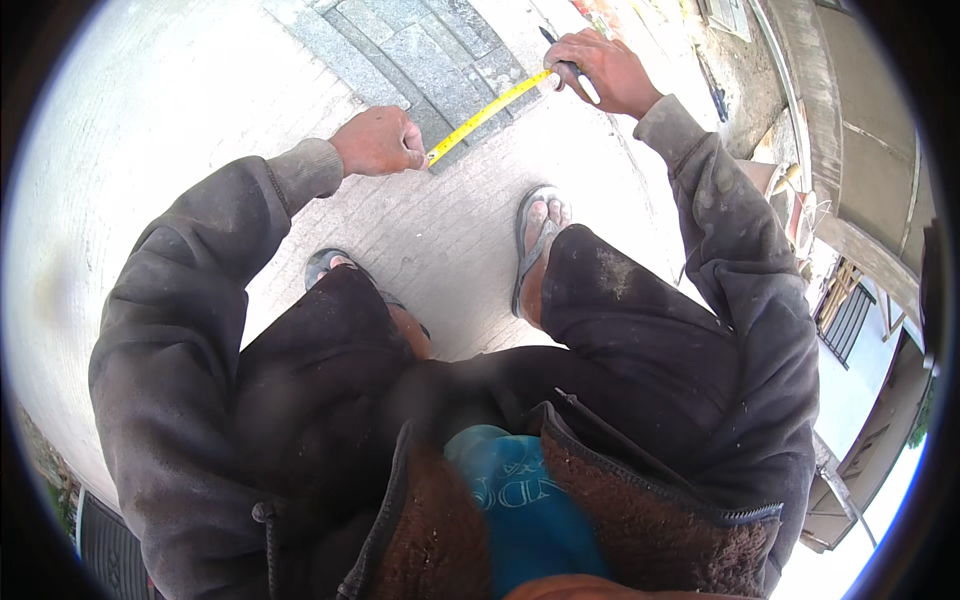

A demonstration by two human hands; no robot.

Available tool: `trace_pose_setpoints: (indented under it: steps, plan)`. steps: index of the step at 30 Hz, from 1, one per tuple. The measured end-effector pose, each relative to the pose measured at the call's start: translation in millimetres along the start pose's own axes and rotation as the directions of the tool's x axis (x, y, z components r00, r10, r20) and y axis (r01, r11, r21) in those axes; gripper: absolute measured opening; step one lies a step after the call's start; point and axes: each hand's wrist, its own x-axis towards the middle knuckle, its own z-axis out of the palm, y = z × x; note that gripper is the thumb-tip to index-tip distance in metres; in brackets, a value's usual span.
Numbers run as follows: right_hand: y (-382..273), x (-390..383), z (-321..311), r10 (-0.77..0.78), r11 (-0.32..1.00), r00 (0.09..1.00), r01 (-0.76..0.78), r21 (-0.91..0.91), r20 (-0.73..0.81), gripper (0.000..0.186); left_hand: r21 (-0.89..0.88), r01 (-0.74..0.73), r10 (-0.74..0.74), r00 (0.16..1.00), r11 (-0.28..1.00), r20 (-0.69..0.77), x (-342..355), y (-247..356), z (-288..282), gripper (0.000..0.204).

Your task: The person measures and marks a stack of stone tiles with a tape measure and spirit level, then uses an angle grinder to cut the tiles. The person handles the tiles and tools directly, moving them between measurement and cutting steps.

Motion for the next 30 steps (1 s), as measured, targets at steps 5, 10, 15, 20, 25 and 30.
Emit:
trace_pose_setpoints:
  steps: [5,10,15,20,25,30]
  plan:
    - [-10.8,-24.1,18.7,0.007,0.982,0.999,-0.015,0.190,0.045,0.020,-0.248,0.179,-0.220,0.964,0.952,-0.147,-21.6,6.3,56.5,0.019]
    - [-3.3,-24.9,50.7,0.022,0.957,0.991,0.017,0.289,-0.130,0.020,-0.447,0.286,-0.466,0.805,0.848,-0.368,-20.4,18.4,90.9,0.018]
    - [3.3,-5.1,73.9,-0.016,0.948,0.990,0.060,0.312,-0.142,0.020,-0.638,0.255,-0.629,0.620,0.727,-0.469,-9.8,22.2,123.0,0.018]
    - [4.3,8.0,81.4,-0.043,0.921,0.977,0.120,0.370,-0.209,0.021,-0.613,0.320,-0.660,0.583,0.722,-0.474,-13.3,31.0,126.4,0.018]
    - [18.2,-4.6,90.1,-0.064,0.924,0.992,0.099,0.370,-0.105,0.042,-0.586,0.280,-0.626,0.556,0.761,-0.547,-9.4,32.0,126.0,0.020]
    - [18.9,-3.1,95.8,-0.075,0.924,0.983,0.132,0.359,-0.168,0.023,-0.665,0.274,-0.675,0.570,0.694,-0.469,-6.7,24.9,127.0,0.020]
